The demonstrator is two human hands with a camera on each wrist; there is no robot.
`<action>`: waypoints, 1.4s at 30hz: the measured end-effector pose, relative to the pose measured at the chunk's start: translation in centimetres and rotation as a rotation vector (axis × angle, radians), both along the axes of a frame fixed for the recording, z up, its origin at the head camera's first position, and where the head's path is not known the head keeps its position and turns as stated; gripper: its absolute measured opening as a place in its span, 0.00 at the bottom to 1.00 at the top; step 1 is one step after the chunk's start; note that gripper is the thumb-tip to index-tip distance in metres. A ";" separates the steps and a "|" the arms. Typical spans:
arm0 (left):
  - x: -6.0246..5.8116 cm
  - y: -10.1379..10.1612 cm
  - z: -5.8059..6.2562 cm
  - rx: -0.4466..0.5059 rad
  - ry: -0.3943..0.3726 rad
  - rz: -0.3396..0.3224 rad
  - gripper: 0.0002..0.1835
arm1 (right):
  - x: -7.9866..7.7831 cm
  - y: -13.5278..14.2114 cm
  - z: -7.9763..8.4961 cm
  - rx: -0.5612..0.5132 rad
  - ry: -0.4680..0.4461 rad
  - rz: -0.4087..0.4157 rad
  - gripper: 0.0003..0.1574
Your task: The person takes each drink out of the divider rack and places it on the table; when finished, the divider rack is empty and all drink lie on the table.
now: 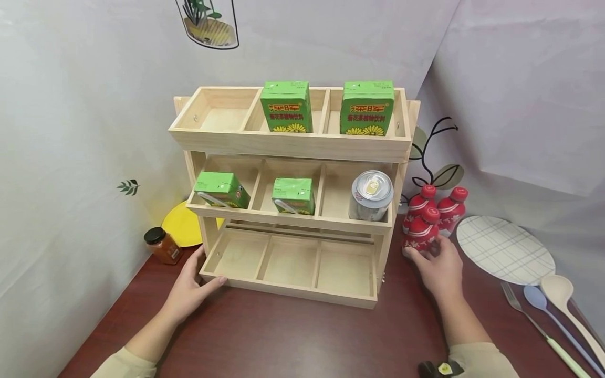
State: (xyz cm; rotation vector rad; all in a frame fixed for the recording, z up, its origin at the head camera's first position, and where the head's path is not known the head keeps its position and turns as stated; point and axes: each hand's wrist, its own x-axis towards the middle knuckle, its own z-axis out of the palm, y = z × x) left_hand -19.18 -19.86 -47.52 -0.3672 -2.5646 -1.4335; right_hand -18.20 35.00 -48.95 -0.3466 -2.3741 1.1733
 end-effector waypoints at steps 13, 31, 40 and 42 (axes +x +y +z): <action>-1.7 -1.4 -3.3 -0.016 0.003 0.009 0.55 | -0.8 0.4 -0.3 -0.008 -0.042 -0.026 0.47; -1.6 -1.2 -3.2 -0.006 -0.009 0.014 0.55 | -0.8 0.4 -0.7 0.055 0.033 -0.040 0.41; -1.5 -1.2 -3.1 -0.007 -0.014 0.018 0.56 | -0.6 0.1 0.0 -0.004 0.159 -0.154 0.48; -1.5 -1.2 -3.1 -0.008 -0.015 0.022 0.56 | -0.5 -0.2 0.8 -0.053 0.255 -0.172 0.45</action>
